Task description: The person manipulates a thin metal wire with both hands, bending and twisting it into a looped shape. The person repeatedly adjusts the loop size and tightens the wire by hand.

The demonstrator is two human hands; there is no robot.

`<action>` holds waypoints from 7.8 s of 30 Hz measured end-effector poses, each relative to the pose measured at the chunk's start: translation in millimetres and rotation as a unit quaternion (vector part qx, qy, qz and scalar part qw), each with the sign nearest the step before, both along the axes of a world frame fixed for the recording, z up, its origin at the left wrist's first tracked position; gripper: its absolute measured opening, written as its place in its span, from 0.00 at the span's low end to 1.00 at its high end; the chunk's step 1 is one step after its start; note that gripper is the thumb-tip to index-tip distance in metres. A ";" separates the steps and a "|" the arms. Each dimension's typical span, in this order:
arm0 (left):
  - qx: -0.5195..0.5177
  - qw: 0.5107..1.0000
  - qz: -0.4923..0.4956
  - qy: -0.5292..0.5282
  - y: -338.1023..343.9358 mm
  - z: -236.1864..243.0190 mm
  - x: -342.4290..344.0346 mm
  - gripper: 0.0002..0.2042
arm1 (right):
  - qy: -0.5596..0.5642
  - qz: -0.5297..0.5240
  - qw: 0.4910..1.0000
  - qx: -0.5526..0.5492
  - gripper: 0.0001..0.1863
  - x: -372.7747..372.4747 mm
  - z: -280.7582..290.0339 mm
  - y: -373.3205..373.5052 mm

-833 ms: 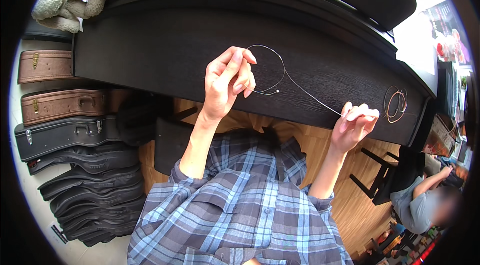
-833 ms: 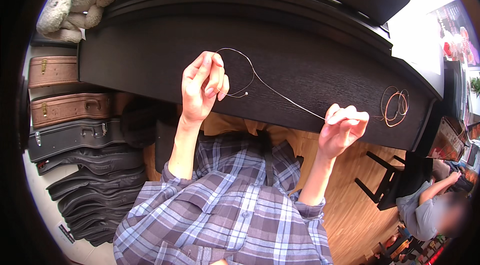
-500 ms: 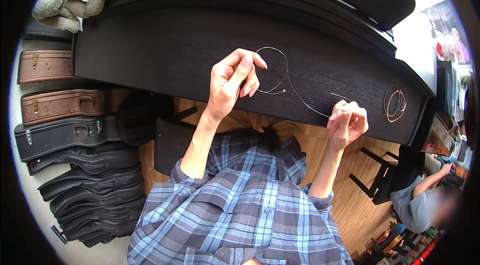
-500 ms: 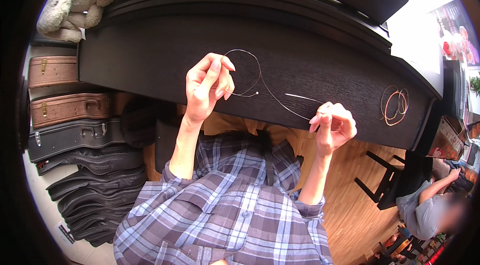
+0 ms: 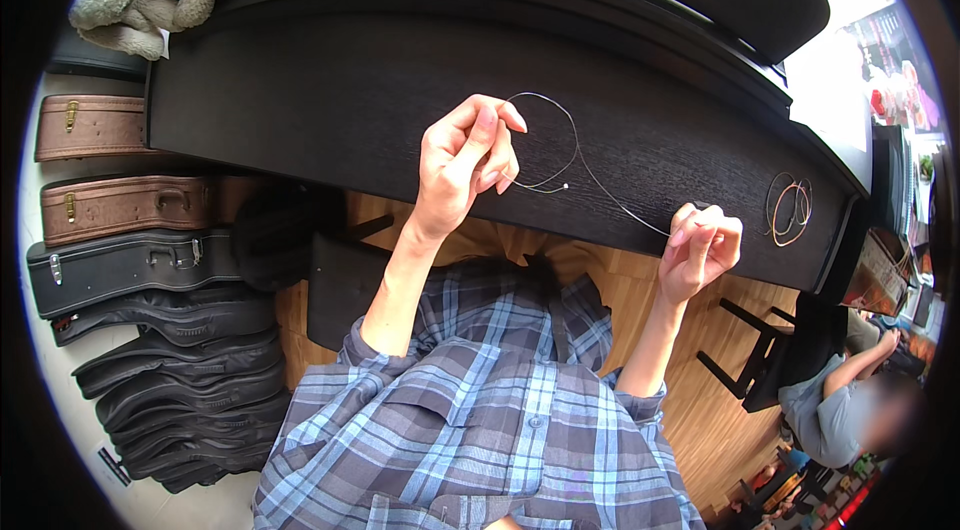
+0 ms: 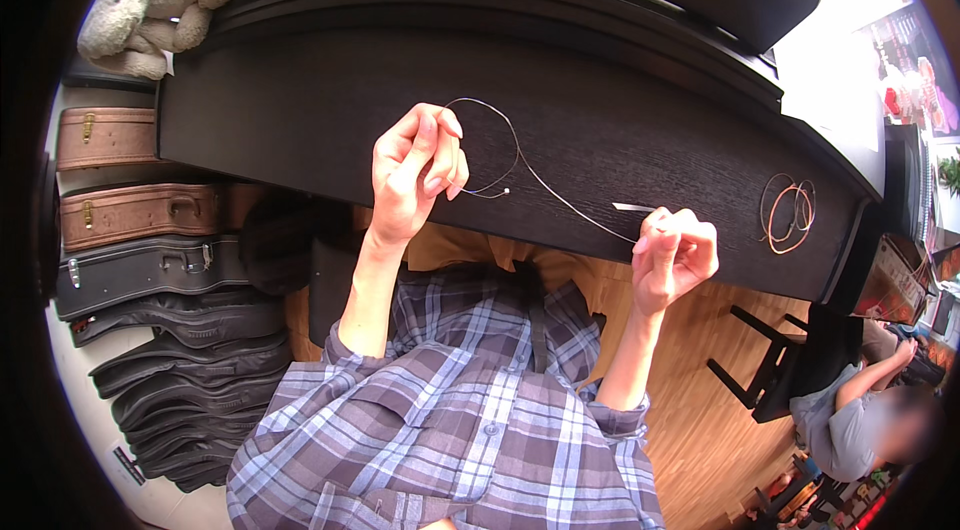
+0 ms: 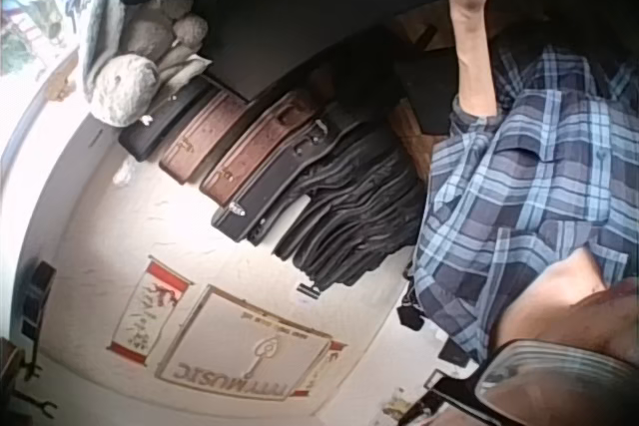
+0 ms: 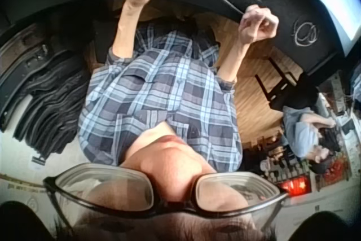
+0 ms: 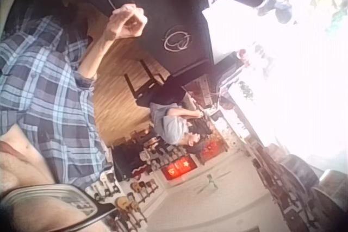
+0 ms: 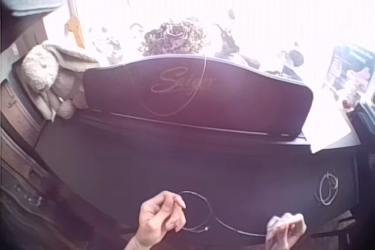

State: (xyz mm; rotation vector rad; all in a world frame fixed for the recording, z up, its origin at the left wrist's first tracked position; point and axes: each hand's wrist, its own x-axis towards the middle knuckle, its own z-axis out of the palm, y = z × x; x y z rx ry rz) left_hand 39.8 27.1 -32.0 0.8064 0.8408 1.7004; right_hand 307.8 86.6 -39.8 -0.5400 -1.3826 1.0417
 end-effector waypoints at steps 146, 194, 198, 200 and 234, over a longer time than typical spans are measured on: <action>-0.207 0.957 -0.154 0.131 -5.2 47.4 5.3 0.11 | -0.456 0.025 0.875 0.158 0.09 -63.6 52.0 -2.5; -0.140 0.981 -0.019 0.136 14.7 41.0 -20.8 0.13 | -0.398 0.021 0.906 0.142 0.19 -48.2 31.5 -12.5; -0.134 0.974 -0.047 0.176 13.0 48.4 -21.5 0.11 | -0.303 -0.099 0.938 0.134 0.16 -36.2 39.2 2.1; -0.139 0.962 -0.071 0.223 12.7 51.0 -18.8 0.09 | -0.277 -0.130 0.947 0.097 0.14 -39.3 44.0 12.8; -0.104 0.988 -0.057 0.098 10.0 19.9 27.7 0.06 | -0.028 0.122 0.923 -0.363 0.08 -60.6 28.8 -2.7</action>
